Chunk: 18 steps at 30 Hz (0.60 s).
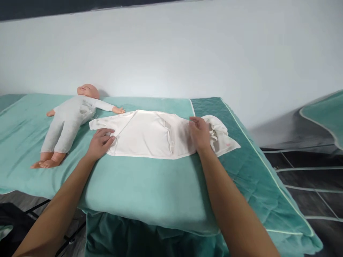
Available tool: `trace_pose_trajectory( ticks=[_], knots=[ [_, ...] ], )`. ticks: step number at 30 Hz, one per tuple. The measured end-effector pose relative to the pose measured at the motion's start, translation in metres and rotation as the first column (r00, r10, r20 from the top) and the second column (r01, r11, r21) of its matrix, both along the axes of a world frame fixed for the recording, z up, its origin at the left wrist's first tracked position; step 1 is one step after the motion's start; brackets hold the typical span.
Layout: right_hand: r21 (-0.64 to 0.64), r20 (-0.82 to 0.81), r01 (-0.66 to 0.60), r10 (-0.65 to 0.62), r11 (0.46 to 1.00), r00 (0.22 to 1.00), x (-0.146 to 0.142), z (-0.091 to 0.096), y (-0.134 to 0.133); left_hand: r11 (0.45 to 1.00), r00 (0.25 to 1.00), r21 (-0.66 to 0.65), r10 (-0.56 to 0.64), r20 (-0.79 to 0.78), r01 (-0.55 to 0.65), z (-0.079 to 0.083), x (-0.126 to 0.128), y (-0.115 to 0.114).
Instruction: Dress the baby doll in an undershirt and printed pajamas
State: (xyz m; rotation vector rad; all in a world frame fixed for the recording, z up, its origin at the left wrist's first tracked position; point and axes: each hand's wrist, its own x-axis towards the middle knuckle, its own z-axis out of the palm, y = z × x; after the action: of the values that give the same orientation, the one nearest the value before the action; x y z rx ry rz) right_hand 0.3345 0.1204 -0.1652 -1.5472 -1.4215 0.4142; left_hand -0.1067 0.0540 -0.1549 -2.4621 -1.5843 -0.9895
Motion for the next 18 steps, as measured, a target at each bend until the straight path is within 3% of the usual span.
trace_pose_trajectory(
  ticks=[4, 11, 15, 18],
  knots=[
    [-0.071, 0.260, 0.026, -0.007, 0.997, 0.966, 0.024, -0.007, 0.017, 0.998, 0.997, -0.032, 0.062, 0.053, -0.061, 0.000, 0.001, 0.000],
    [0.093, 0.440, 0.095, -0.126, 0.991, 0.889, 0.046, -0.003, 0.016, 0.981, 0.980, -0.122, 0.163, 0.116, -0.149, 0.003, 0.003, 0.002],
    [0.005, 0.583, 0.249, -0.205, 0.969, 0.786, 0.059, -0.003, 0.010, 0.975, 0.971, -0.145, 0.192, 0.142, -0.171, 0.006, 0.003, 0.002],
    [-0.081, 0.644, 0.296, -0.176, 0.952, 0.745, 0.056, -0.001, 0.005, 0.975, 0.969, -0.147, 0.191, 0.158, -0.169, 0.006, 0.003, 0.001]
  ],
)
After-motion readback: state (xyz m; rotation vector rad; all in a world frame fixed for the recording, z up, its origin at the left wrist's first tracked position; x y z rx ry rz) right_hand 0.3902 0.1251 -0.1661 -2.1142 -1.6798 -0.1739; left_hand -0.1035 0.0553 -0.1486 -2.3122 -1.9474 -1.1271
